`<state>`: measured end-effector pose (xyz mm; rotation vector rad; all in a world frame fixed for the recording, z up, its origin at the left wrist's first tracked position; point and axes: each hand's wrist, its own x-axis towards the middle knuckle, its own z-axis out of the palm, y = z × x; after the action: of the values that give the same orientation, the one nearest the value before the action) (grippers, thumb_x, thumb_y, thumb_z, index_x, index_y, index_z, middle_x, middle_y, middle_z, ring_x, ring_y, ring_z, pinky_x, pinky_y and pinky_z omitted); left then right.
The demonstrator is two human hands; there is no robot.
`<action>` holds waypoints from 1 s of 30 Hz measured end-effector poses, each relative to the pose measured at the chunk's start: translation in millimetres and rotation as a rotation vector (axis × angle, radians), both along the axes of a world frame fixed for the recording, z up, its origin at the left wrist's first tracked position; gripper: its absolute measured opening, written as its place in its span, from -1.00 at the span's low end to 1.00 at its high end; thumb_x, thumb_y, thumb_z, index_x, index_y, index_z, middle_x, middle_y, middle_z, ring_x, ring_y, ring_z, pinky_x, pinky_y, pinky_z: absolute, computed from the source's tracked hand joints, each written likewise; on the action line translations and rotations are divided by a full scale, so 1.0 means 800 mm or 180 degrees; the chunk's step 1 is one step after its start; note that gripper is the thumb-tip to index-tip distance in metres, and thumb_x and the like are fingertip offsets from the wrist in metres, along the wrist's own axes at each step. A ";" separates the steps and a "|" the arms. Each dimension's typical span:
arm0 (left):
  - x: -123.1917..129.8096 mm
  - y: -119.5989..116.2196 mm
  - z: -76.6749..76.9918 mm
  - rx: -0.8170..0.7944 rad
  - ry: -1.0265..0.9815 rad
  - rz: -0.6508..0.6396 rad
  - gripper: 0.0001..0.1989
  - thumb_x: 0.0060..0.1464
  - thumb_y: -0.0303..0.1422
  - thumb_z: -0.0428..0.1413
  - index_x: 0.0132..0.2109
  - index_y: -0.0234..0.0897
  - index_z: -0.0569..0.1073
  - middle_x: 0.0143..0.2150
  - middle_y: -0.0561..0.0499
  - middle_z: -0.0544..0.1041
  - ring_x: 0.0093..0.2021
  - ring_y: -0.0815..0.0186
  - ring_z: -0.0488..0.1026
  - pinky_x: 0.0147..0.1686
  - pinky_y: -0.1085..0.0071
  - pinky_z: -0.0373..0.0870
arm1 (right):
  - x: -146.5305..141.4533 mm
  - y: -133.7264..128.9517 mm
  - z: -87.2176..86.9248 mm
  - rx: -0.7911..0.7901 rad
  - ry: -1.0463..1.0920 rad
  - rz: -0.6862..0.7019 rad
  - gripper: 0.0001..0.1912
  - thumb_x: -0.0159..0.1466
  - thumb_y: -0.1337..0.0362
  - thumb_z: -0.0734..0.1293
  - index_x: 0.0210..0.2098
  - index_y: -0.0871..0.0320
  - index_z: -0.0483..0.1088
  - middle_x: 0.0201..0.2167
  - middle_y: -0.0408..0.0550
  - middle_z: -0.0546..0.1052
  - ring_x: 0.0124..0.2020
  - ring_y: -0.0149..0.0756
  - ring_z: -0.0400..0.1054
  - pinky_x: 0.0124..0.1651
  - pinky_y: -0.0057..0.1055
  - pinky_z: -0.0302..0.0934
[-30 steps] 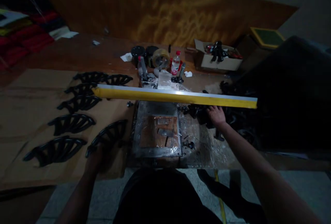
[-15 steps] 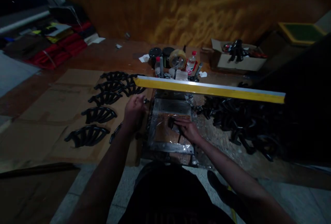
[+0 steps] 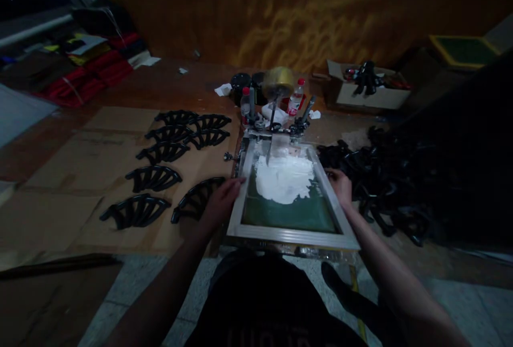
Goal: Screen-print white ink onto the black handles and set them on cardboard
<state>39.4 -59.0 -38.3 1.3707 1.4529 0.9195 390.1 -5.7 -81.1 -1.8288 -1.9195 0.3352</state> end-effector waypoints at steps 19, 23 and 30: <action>0.010 -0.015 -0.123 -0.0527 0.0231 0.0058 -0.47 0.24 -0.21 0.00 0.28 -0.34 0.30 0.28 -0.24 0.40 0.24 0.10 0.38 0.25 0.15 0.27 | -0.112 -0.025 0.035 -0.0563 -0.1079 0.2439 -0.73 0.17 0.45 0.30 -0.16 0.11 0.49 -0.19 -0.04 0.58 -0.14 -0.22 0.43 -0.17 -0.40 0.22; 0.012 -0.016 -0.118 -0.0581 0.0205 0.0072 -0.46 0.23 -0.20 0.01 0.28 -0.32 0.30 0.17 -0.21 0.51 0.16 0.10 0.46 0.16 0.16 0.37 | -0.120 -0.033 0.021 -0.0219 -0.1129 0.1999 -0.73 0.23 0.43 0.27 -0.10 0.16 0.49 -0.15 0.07 0.57 -0.11 -0.16 0.41 -0.12 -0.34 0.24; 0.013 -0.018 -0.101 -0.0691 0.0166 0.0167 -0.44 0.19 -0.24 0.03 0.29 -0.35 0.30 0.08 -0.19 0.56 0.02 0.13 0.53 0.05 0.19 0.45 | -0.122 -0.034 0.026 -0.0437 -0.0746 0.2004 -0.64 0.26 0.37 0.29 0.04 0.12 0.45 -0.09 0.02 0.57 -0.08 -0.17 0.45 -0.11 -0.36 0.28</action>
<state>50.0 -73.5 -119.3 1.2089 1.5852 0.7391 292.6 -32.8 -60.1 -1.3375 -2.6755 0.4768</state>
